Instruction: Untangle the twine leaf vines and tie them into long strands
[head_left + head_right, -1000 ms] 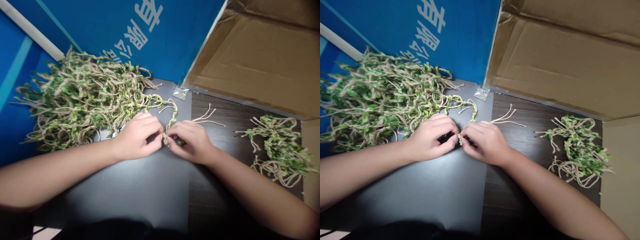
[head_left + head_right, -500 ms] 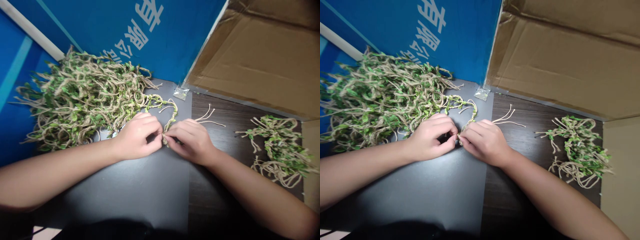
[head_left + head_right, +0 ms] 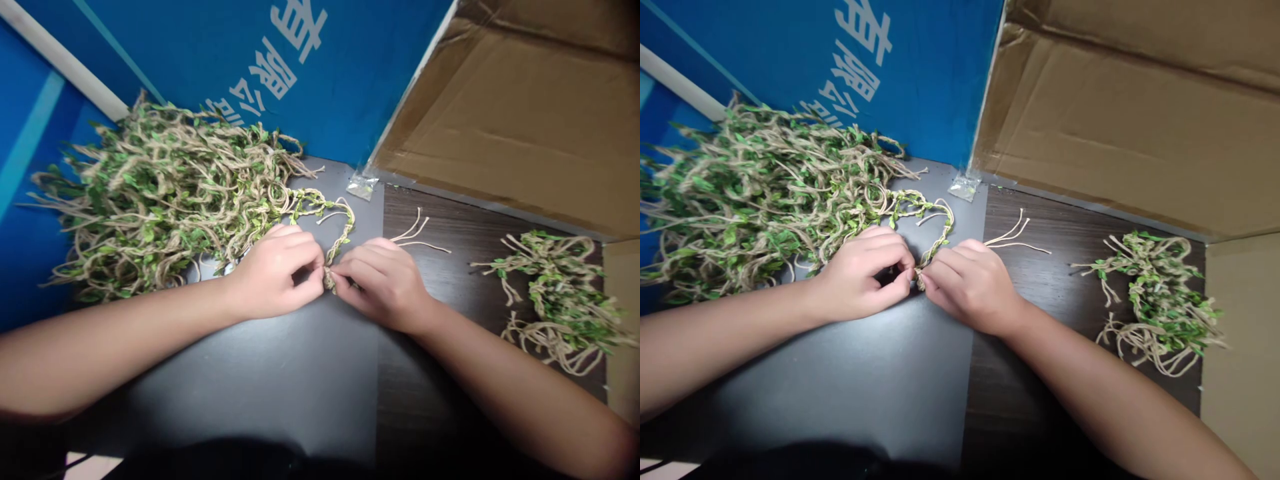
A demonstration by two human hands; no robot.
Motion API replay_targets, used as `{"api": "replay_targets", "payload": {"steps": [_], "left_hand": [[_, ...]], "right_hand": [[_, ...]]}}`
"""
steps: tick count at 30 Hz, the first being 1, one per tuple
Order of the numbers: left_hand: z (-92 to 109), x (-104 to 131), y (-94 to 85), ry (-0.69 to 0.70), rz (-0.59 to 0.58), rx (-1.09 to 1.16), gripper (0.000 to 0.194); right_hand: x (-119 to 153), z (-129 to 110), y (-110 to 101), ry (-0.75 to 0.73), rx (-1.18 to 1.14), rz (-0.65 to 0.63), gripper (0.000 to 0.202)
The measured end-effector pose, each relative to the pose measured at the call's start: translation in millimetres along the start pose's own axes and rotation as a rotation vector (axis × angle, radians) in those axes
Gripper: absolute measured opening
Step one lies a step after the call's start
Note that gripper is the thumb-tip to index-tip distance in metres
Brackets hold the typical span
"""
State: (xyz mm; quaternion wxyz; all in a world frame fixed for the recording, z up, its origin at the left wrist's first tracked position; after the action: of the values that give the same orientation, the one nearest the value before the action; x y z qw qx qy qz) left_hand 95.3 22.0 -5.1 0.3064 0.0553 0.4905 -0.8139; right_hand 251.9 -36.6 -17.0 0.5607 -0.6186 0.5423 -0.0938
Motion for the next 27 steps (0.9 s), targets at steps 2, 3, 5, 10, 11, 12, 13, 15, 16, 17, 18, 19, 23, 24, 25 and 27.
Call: {"api": "replay_targets", "payload": {"steps": [2, 3, 5, 10, 11, 12, 13, 15, 16, 17, 18, 19, 23, 24, 25, 27], "left_hand": [[-0.3, 0.4, 0.3, 0.002, 0.002, -0.006, 0.014], [-0.4, 0.6, 0.5, 0.005, 0.001, -0.007, 0.013], [-0.4, 0.7, 1.1, 0.009, -0.003, -0.005, 0.013], [0.0, 0.3, 0.9, 0.007, -0.002, -0.006, 0.012], [0.3, 0.2, 0.7, 0.007, -0.001, -0.004, 0.012], [0.5, 0.1, 0.5, 0.006, -0.002, -0.003, 0.012], [0.6, 0.1, 0.3, 0.005, -0.003, -0.004, 0.012], [0.8, -0.1, 0.0, 0.0, -0.006, -0.008, 0.012], [0.8, -0.2, -0.2, -0.001, -0.006, -0.011, 0.012], [0.8, -0.3, -0.4, -0.002, -0.006, -0.013, 0.013], [0.7, -0.4, -0.5, -0.004, -0.005, -0.015, 0.013], [0.6, -0.5, -0.6, -0.007, -0.003, -0.017, 0.013], [-0.6, -0.8, -0.3, -0.024, 0.003, -0.018, 0.012], [-0.8, -0.8, -0.3, -0.028, 0.005, -0.019, 0.012], [-1.0, -0.7, -0.3, -0.031, 0.005, -0.021, 0.012], [-1.3, -0.6, -0.4, -0.035, 0.001, -0.023, 0.012]], "right_hand": [[-0.4, -0.2, 0.4, 0.001, 0.004, -0.005, 0.008], [-0.6, -0.1, 0.6, 0.002, 0.003, -0.01, 0.008], [-1.2, 0.2, 1.2, 0.004, 0.0, -0.02, 0.008], [-2.3, 0.2, 1.8, -0.003, 0.001, -0.015, 0.007], [-2.5, 0.0, 1.9, -0.003, 0.0, -0.013, 0.006], [-2.6, -0.2, 1.8, -0.004, -0.002, -0.011, 0.006], [-2.7, -0.5, 1.7, -0.002, -0.002, -0.008, 0.006], [-2.6, -1.0, 1.1, 0.002, -0.003, 0.001, 0.006], [-2.5, -1.2, 0.7, 0.006, -0.003, 0.006, 0.006], [-2.5, -1.2, 0.2, 0.011, -0.001, 0.011, 0.006], [-2.4, -1.2, -0.1, 0.018, 0.001, 0.016, 0.006], [-2.4, -1.0, -0.5, 0.026, 0.002, 0.022, 0.006], [-2.6, 0.5, -1.2, 0.057, 0.001, 0.031, 0.007], [-2.7, 0.9, -1.4, 0.063, 0.0, 0.031, 0.007], [-2.7, 1.4, -1.7, 0.068, -0.001, 0.032, 0.007], [-2.4, 2.1, -2.7, 0.074, -0.009, 0.036, 0.003]]}}
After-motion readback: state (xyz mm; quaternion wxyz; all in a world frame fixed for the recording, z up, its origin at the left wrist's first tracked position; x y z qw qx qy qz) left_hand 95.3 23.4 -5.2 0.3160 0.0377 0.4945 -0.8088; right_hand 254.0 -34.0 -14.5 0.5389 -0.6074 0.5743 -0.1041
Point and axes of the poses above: each hand's wrist, its own x-axis away from the middle knuckle, its own y-axis out of the palm, z = x × y, the point moved 5 cm from there along -x, towards the middle knuckle, and after that the axes turned 5 degrees about y, right-handed, at the moved point
